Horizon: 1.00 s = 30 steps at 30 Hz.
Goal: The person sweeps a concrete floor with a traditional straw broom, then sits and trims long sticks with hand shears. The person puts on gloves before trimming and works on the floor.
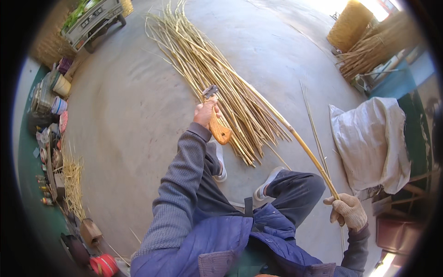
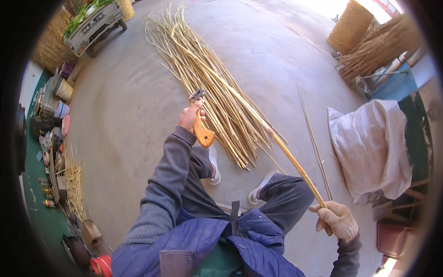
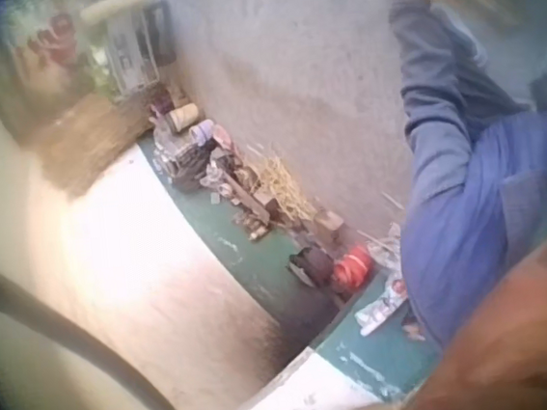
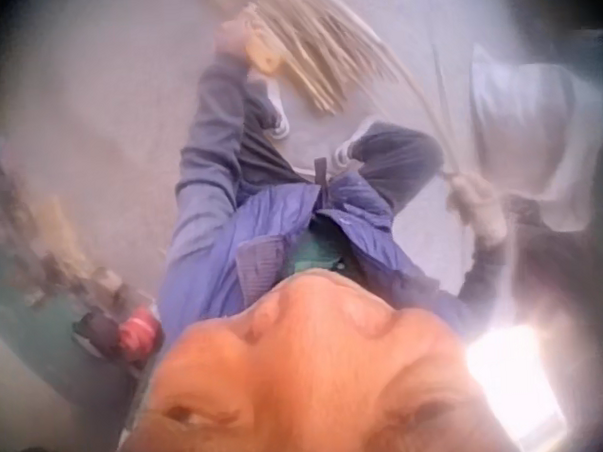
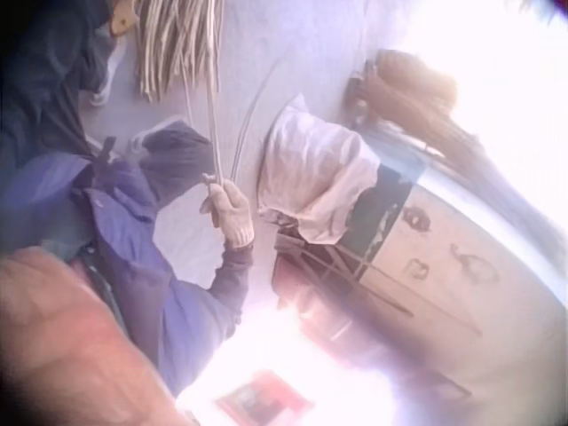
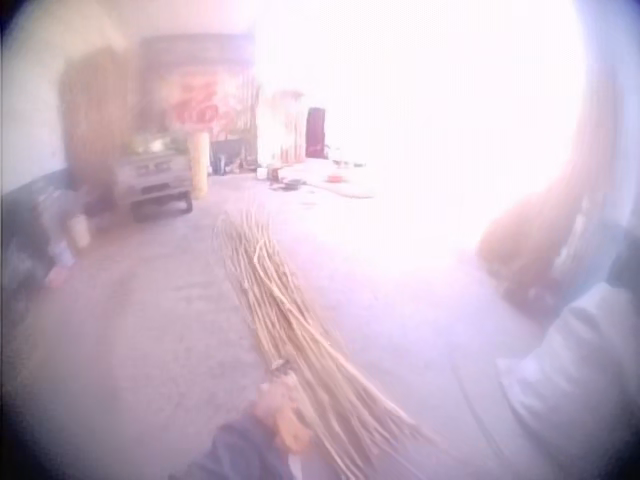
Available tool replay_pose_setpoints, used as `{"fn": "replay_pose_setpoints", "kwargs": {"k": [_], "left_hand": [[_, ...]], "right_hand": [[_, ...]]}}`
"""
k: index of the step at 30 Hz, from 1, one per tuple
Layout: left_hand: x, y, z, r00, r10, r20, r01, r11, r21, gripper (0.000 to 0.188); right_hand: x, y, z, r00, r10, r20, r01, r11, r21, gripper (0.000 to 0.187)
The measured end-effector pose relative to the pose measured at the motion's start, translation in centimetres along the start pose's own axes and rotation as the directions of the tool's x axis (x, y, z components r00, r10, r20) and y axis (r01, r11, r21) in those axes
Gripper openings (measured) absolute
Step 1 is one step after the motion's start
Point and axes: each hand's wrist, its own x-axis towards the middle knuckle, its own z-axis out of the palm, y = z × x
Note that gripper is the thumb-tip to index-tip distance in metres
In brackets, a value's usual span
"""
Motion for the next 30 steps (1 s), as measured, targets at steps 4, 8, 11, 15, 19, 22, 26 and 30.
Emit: {"fn": "replay_pose_setpoints", "kwargs": {"k": [4,8,11,15,19,22,26,30], "left_hand": [[-1.1,-0.4,1.8,1.0,0.004,0.008,-0.005,0.989,0.145,0.022],[-6.5,-1.8,4.5,0.968,-0.042,0.248,-0.018,0.971,0.237,0.026],[-14.1,-1.8,6.2,0.907,-0.159,0.389,-0.021,0.908,0.419,0.024],[-23.5,-1.0,7.0,0.773,-0.376,0.511,0.007,0.811,0.586,0.027],[-28.4,-0.3,5.8,0.663,-0.418,0.621,-0.032,0.813,0.581,0.038],[-29.4,-0.5,4.3,0.654,-0.457,0.603,-0.057,0.765,0.642,0.039],[-30.1,-0.9,3.8,0.717,-0.316,0.621,-0.135,0.811,0.569,0.033],[-30.6,-0.9,4.1,0.757,-0.279,0.591,-0.121,0.829,0.546,0.034]], "right_hand": [[-1.6,3.6,1.2,0.998,-0.058,0.038,0.05,0.983,0.176,0.032],[1.2,3.8,3.3,0.968,-0.252,0.011,0.235,0.915,0.33,0.034],[5.2,1.7,5.7,0.924,-0.382,0.034,0.327,0.83,0.453,0.037],[9.0,-2.3,8.0,0.818,-0.569,0.081,0.437,0.707,0.556,0.039],[10.1,-6.0,10.2,0.76,-0.646,0.07,0.495,0.646,0.581,0.036],[10.0,-7.3,11.6,0.74,-0.672,0.035,0.531,0.614,0.584,0.032],[10.4,-7.6,12.8,0.707,-0.707,-0.006,0.605,0.6,0.523,0.033],[10.3,-7.7,13.8,0.712,-0.697,-0.084,0.65,0.61,0.454,0.031]]}}
